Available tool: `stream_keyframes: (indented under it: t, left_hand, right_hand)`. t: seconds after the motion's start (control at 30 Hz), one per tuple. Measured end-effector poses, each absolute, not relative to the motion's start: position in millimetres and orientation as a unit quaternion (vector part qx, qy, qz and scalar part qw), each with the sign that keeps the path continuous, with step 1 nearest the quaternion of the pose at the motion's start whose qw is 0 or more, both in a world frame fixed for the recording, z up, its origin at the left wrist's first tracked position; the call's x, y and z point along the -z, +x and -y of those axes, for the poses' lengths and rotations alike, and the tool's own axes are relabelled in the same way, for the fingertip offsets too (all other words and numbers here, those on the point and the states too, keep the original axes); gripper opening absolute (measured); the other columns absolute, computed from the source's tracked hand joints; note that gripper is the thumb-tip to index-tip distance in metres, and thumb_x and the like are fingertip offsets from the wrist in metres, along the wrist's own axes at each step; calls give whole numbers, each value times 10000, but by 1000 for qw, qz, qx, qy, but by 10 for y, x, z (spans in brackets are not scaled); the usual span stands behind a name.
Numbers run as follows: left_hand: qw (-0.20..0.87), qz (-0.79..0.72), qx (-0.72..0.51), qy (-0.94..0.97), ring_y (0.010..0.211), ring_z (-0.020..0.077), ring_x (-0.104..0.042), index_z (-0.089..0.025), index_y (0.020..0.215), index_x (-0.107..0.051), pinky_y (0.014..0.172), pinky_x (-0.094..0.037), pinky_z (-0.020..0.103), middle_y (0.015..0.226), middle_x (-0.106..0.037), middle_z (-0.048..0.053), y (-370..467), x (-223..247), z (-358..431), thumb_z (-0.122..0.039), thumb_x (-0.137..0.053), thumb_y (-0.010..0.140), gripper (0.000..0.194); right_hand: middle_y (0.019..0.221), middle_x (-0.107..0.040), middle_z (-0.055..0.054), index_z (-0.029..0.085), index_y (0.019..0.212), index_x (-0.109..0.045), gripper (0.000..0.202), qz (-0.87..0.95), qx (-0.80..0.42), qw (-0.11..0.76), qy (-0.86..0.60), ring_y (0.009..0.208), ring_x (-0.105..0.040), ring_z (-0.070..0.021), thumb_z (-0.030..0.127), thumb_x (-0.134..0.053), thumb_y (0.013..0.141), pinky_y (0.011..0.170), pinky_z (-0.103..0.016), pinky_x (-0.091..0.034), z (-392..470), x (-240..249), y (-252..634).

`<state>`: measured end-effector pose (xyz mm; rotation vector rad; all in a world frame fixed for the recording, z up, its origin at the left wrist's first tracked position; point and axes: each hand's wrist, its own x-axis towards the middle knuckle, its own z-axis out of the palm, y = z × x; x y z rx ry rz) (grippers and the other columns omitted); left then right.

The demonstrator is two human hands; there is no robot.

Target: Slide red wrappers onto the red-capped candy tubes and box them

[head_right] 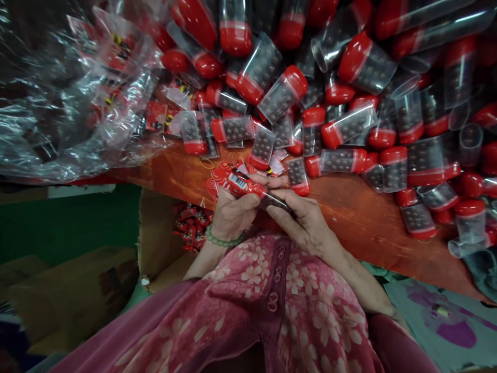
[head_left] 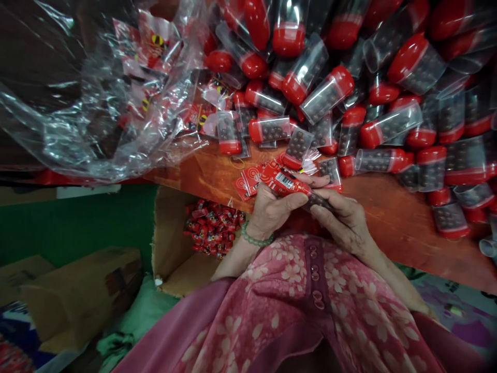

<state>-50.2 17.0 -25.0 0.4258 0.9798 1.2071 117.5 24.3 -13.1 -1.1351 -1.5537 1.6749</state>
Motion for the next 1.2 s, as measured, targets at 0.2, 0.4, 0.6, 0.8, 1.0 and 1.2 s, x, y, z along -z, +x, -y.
stream_keyframes:
  t: [0.2,0.4,0.6,0.8,1.0,1.2]
  left_hand:
    - [713,-449,-517,150,922,284,-791,-189,901,-736,814,-656,418,920,-816,91,-474,199,-179,-488,-919,655,429]
    - [708,-443,-538,114,1006,292,-781,-163,911,-762,888,-635,403,956,-818,115,-458,220,-161,-502,-886,701,418]
    - [708,-417,-558,118,1010,276,-778,-167,949,-775,977,-596,401,935,-816,92,-487,274,-161,-469,-910,684,424]
    - [717,-415,-542,140,996,282,-773,-173,769,-767,968,-598,414,881,-810,85,-475,280,-207,-490,-931,641,379]
    - [722,-433,-527,116,973,283,-777,-169,753,-758,913,-613,398,826,-807,78,-477,204,-215,-494,-960,586,418]
    - [740,-414,-518,117,1003,290,-776,-158,825,-761,828,-632,368,972,-819,113,-468,91,-174,-471,-924,668,386]
  right_hand:
    - [654,-538,53,211,1072,-721,304,389,-783,270,-404,487,-426,-80,489,-636,980,455,-226,-339,-217,198,1131]
    - [724,-614,43,216,1119,-708,246,498,-692,278,-443,548,-528,-83,411,-607,1010,522,-210,-441,-248,197,1123]
    - [1088,-787,-37,221,1206,-683,222,703,-476,317,-422,880,-741,-151,281,-600,1008,774,-247,-589,-288,170,1129]
    - [1072,-794,-58,226,1236,-647,235,770,-375,314,-411,904,-768,-175,271,-594,1011,794,-261,-611,-282,160,1135]
    - [974,-776,-5,245,1214,-662,206,716,-448,318,-429,745,-717,-120,274,-592,1022,686,-222,-569,-241,108,1141]
    - [738,-608,54,247,1115,-697,194,561,-630,302,-444,567,-549,-80,388,-610,1015,548,-203,-473,-189,90,1161]
